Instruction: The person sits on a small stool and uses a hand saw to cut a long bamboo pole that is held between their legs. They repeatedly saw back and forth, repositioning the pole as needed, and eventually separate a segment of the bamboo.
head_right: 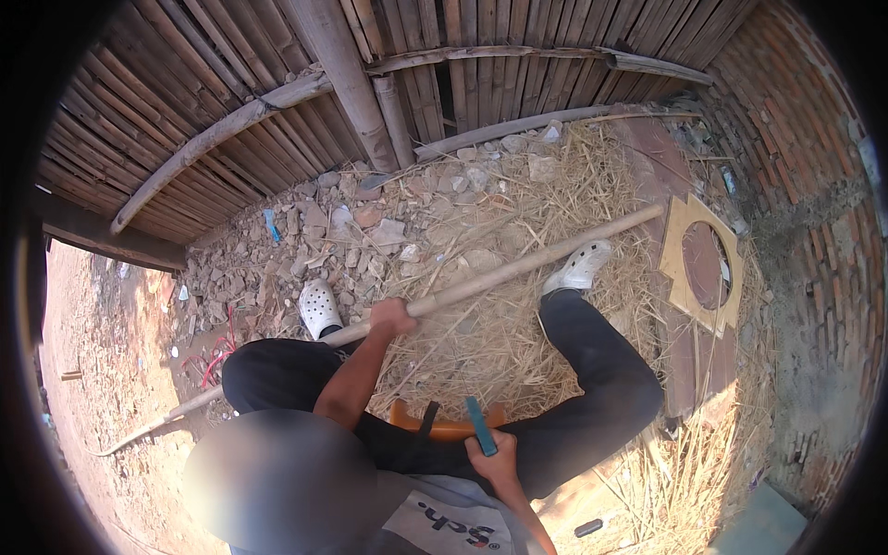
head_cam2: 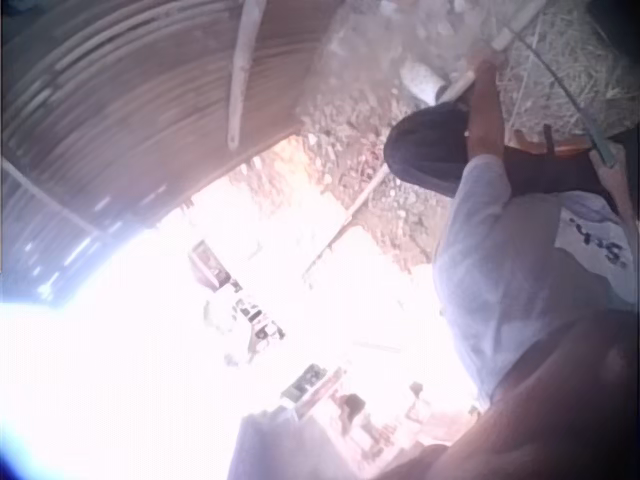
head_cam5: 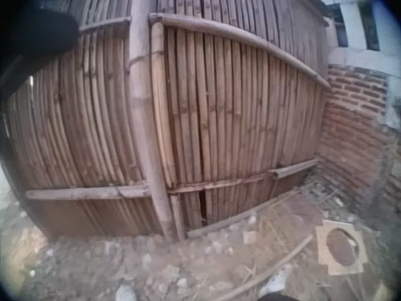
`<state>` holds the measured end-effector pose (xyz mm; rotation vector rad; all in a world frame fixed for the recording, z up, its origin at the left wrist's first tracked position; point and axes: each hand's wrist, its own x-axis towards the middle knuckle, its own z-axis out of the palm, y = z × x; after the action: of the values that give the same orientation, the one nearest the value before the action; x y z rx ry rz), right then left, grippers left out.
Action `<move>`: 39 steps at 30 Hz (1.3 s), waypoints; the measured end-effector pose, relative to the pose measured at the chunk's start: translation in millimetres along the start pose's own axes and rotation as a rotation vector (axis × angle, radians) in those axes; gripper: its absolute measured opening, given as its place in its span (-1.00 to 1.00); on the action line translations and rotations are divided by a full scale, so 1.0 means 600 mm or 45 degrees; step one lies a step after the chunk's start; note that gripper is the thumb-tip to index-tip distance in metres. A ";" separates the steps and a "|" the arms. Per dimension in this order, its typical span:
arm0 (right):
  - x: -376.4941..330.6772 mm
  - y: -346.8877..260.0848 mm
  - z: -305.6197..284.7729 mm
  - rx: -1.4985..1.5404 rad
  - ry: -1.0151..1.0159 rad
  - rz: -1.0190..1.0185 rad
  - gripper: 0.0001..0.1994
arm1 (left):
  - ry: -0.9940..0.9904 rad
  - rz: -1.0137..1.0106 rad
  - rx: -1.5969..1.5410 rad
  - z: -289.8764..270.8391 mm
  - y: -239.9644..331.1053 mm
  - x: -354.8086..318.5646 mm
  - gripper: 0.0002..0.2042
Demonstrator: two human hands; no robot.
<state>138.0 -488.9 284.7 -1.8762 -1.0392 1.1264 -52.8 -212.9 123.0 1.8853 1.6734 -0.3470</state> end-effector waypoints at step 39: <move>0.010 -0.014 0.020 -0.073 -0.114 0.085 -0.79 | 0.054 0.016 0.028 0.033 -0.034 0.055 -0.60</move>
<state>126.2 -478.0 285.4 -1.9335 -1.0755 1.2414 -63.3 -197.0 84.0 1.9306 1.6913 -0.3235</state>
